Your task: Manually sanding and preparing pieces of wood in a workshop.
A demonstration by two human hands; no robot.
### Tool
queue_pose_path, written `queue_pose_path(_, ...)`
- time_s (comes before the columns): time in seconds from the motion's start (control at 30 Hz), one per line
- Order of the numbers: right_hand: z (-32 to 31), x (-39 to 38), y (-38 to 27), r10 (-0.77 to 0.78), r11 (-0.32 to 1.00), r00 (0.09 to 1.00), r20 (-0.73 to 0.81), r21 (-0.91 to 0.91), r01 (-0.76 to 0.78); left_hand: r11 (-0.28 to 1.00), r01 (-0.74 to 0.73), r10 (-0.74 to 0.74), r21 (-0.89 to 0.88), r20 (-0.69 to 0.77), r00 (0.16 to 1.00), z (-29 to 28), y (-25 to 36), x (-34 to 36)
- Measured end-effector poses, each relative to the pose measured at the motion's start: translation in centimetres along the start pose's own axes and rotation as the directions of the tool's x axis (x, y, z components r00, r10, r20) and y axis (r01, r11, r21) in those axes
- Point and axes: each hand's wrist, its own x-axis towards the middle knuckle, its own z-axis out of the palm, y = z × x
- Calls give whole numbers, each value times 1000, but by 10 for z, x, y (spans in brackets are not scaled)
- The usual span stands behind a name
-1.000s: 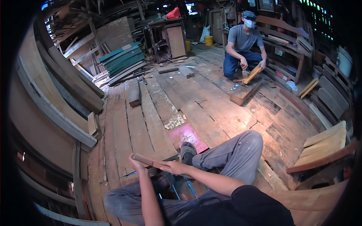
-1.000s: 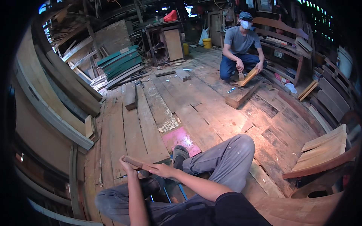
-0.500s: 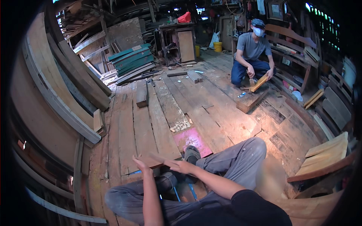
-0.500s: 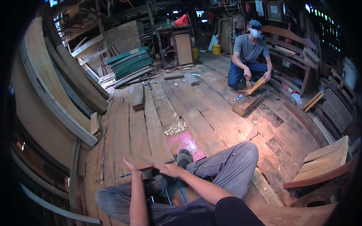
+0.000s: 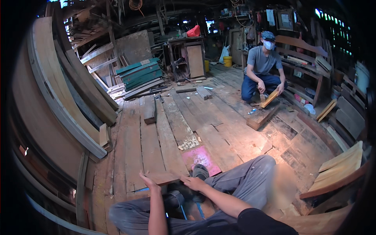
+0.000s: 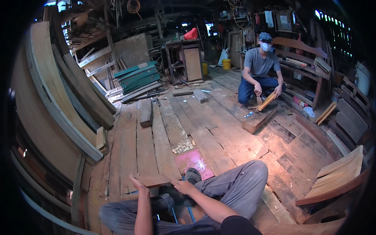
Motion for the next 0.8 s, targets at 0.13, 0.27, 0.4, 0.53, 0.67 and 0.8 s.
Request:
queue_pose_path(0.13,-25,-6,-59,46,994,999,3,104,-46,998,-36,36,45,-3,999,-22,-8,20)
queue_pose_path(0.27,-62,-16,-130,-112,933,986,121,353,63,999,41,-41,-15,-6,999,-27,-3,20)
queue_pose_path(0.4,-4,-1,-32,-37,980,992,-120,191,59,1000,-1,1,-7,4,1000,0,8,-10)
queue_pose_path(0.53,-7,5,-21,102,994,994,-35,50,-100,1000,-1,0,-11,-32,1000,0,3,3)
queue_pose_path(0.67,-87,-25,-153,-47,913,972,231,404,-52,1000,5,-6,19,52,999,-39,-5,27)
queue_pose_path(0.8,-44,-12,-67,42,959,997,62,276,-57,994,-98,97,42,26,995,-7,-9,3)
